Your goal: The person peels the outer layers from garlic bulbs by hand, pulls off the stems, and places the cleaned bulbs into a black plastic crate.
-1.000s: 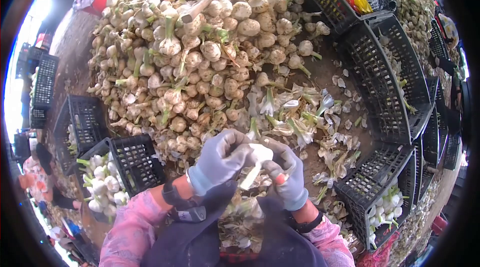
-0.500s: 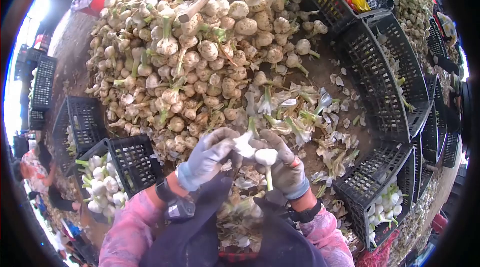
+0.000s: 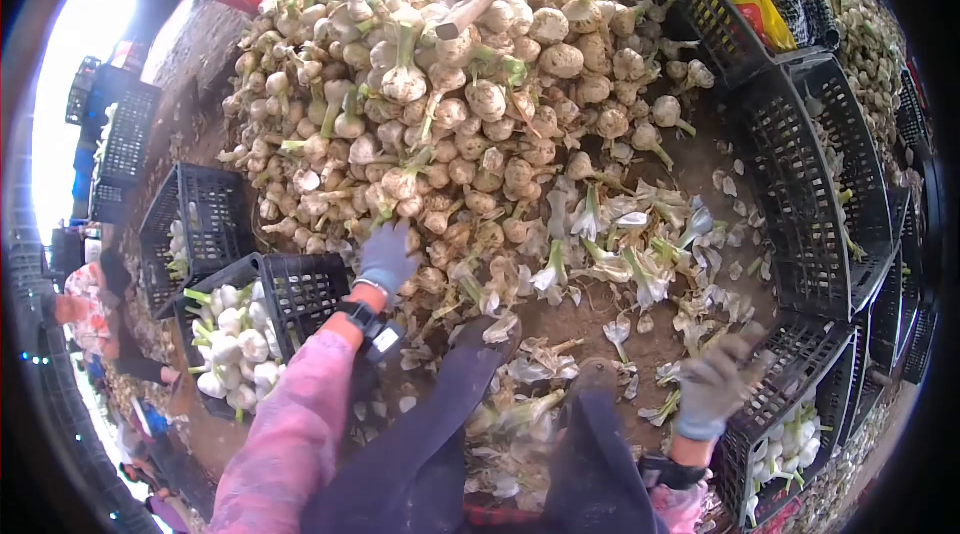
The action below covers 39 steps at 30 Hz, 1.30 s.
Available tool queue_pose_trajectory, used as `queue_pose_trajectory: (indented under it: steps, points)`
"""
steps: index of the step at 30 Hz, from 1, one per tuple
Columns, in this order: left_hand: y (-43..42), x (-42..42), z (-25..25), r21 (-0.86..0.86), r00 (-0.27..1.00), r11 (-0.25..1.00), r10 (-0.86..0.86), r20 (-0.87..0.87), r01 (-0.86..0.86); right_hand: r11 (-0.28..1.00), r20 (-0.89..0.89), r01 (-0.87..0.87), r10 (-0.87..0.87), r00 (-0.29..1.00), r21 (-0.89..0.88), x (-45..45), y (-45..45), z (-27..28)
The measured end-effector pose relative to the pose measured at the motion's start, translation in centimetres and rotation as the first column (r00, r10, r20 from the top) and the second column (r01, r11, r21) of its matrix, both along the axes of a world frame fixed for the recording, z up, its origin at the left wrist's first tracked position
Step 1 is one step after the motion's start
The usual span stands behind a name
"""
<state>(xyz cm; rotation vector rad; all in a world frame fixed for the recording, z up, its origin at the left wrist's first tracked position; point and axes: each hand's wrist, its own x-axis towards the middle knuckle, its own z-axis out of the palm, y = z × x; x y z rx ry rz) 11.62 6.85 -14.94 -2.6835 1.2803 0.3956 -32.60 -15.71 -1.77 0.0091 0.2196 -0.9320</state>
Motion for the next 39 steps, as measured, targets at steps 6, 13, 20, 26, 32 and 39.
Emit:
queue_pose_trajectory:
  steps: [6,13,20,26,32,39]
  points:
    - [-0.2,2.3,-0.3,0.13,0.991,0.987,0.102,-0.091,-0.09,0.857,-0.513,-0.515,0.442,0.736,-0.001,9.0,3.2,-2.2]
    - [-4.8,-8.2,11.4,-0.278,0.91,0.959,-0.063,-0.41,-0.059,0.068,-0.781,-0.848,-0.434,0.449,-0.526,16.4,4.4,-1.0]
    - [-9.7,-10.4,16.0,-0.174,0.042,0.508,-0.261,-0.965,-0.844,0.843,-0.613,-0.522,0.346,0.711,-0.13,14.6,4.9,-3.0]
    - [-8.2,-13.5,13.7,-0.482,0.41,0.835,-0.354,-0.841,-0.267,0.782,-0.571,-0.591,0.399,0.718,-0.196,15.1,6.8,-3.3]
    - [-8.7,-14.0,14.3,-0.491,0.322,0.797,-0.39,-0.863,-0.35,0.709,-0.815,-0.659,0.213,0.539,-0.251,13.2,5.9,-4.0]
    - [-8.8,-13.3,14.8,-0.555,0.403,0.804,-0.445,-0.8,-0.215,0.822,-0.683,-0.561,0.355,0.638,-0.096,13.7,6.0,-2.7]
